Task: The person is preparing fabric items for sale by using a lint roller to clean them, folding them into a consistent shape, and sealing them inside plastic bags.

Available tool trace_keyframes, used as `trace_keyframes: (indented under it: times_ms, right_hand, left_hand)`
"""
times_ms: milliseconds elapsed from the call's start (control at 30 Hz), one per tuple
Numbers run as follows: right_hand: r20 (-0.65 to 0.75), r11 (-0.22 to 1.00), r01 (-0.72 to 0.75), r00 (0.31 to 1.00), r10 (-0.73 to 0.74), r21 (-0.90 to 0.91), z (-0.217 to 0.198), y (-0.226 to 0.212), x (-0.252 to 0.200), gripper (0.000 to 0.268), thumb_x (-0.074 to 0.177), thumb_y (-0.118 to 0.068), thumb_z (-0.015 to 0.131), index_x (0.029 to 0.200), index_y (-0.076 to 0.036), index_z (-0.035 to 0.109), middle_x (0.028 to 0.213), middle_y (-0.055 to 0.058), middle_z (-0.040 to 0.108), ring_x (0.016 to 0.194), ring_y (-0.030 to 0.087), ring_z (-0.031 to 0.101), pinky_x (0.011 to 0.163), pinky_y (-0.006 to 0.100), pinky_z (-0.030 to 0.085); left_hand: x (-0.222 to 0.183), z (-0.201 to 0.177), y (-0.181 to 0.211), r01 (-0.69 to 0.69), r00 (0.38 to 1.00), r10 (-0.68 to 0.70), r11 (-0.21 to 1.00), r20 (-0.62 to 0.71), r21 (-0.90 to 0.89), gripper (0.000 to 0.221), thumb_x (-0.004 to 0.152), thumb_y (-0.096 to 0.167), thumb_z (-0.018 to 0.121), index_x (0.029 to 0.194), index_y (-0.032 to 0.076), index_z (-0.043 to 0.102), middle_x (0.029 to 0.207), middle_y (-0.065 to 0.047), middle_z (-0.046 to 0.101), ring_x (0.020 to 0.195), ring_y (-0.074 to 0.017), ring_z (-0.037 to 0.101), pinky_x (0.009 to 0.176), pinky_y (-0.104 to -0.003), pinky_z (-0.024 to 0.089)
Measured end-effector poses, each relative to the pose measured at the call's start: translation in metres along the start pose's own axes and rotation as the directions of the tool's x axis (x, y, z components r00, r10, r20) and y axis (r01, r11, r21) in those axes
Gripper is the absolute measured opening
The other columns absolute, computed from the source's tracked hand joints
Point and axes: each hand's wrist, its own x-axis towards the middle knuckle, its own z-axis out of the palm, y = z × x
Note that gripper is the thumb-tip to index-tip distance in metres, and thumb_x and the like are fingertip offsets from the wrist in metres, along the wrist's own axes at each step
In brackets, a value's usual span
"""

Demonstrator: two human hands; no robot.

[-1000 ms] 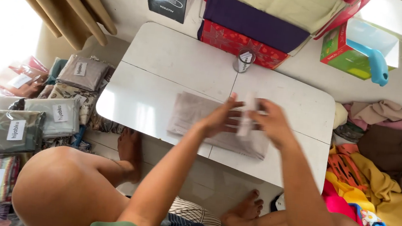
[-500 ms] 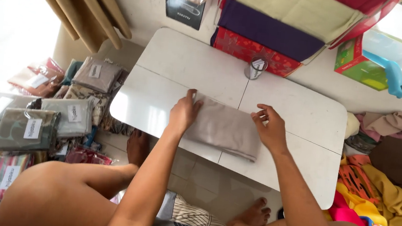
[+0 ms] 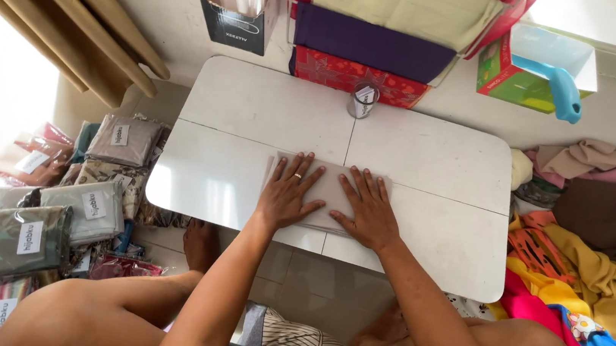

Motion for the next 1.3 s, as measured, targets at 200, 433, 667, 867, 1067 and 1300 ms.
trace_keyframes:
  times_ms: [200,433,667,867,1067,1300]
  right_hand:
    - [0.124,0.989,-0.132,0.982,0.139,-0.065,0.003,0.031,0.010,0.080,0.098,-0.072,0.037,0.163,-0.030,0.020,0.170,0.007,0.015,0.156,0.030,0.014,0.127,0.055,0.003]
    - [-0.698,0.927,-0.045,0.672,-0.247,-0.372,-0.150,0.065,0.025,0.041,0.099,-0.040,0.074,0.120,-0.005,0.070,0.121,0.014,0.065,0.122,0.033,0.058,0.106,0.061,0.029]
    - [-0.696,0.680,-0.575,0.706,0.132,-0.455,-0.278,0.133,0.008,0.072,0.108,-0.056,0.088,0.133,-0.007,0.041,0.107,0.021,0.058,0.093,0.040,0.060,0.076,0.049,0.049]
    - [-0.311,0.789,-0.614,0.755,0.577,-0.029,-0.274,0.145,0.019,0.060,0.106,-0.009,0.057,0.157,-0.016,0.026,0.121,0.039,0.051,0.107,0.056,0.058,0.089,0.060,0.047]
    - [-0.560,0.813,-0.562,0.727,0.397,-0.153,-0.271,0.147,-0.016,0.043,0.105,-0.007,0.057,0.146,-0.001,0.045,0.109,0.028,0.065,0.093,0.042,0.066,0.080,0.051,0.053]
    - [-0.720,0.902,-0.204,0.677,-0.151,-0.381,-0.280,0.092,-0.052,0.032,0.115,0.001,0.077,0.142,-0.007,0.062,0.073,0.005,0.063,0.053,0.020,0.057,0.049,0.036,0.044]
  left_hand:
    - [0.058,0.031,-0.016,-0.178,0.978,0.147,0.960,0.151,0.216,0.093,0.092,0.087,0.017,0.165,0.030,0.019,0.173,-0.009,0.017,0.159,-0.0270,0.018,0.129,-0.050,0.018]
    - [0.090,-0.056,-0.055,-0.335,0.940,0.335,0.859,0.068,0.388,0.086,0.088,0.087,0.033,0.155,0.034,0.044,0.159,-0.003,0.048,0.147,-0.0219,0.043,0.115,-0.049,0.043]
    - [0.063,-0.161,-0.066,-0.233,0.972,0.197,0.878,0.126,0.417,0.051,0.089,0.055,0.073,0.120,0.015,0.071,0.120,-0.008,0.072,0.106,-0.0262,0.069,0.093,-0.045,0.050]
    - [0.035,-0.159,-0.056,-0.084,0.965,0.009,0.957,0.263,0.276,0.045,0.091,0.050,0.074,0.122,0.018,0.072,0.118,-0.006,0.073,0.099,-0.0268,0.072,0.086,-0.044,0.059]
    - [0.021,-0.171,-0.035,-0.034,0.947,-0.034,0.978,0.321,0.204,0.043,0.090,0.047,0.077,0.121,0.018,0.073,0.114,-0.006,0.075,0.100,-0.0263,0.072,0.086,-0.045,0.058]
    - [0.049,-0.198,-0.017,-0.034,0.968,0.010,0.995,0.252,0.090,0.049,0.093,0.046,0.071,0.134,0.019,0.067,0.130,-0.005,0.069,0.120,-0.0287,0.064,0.100,-0.052,0.053]
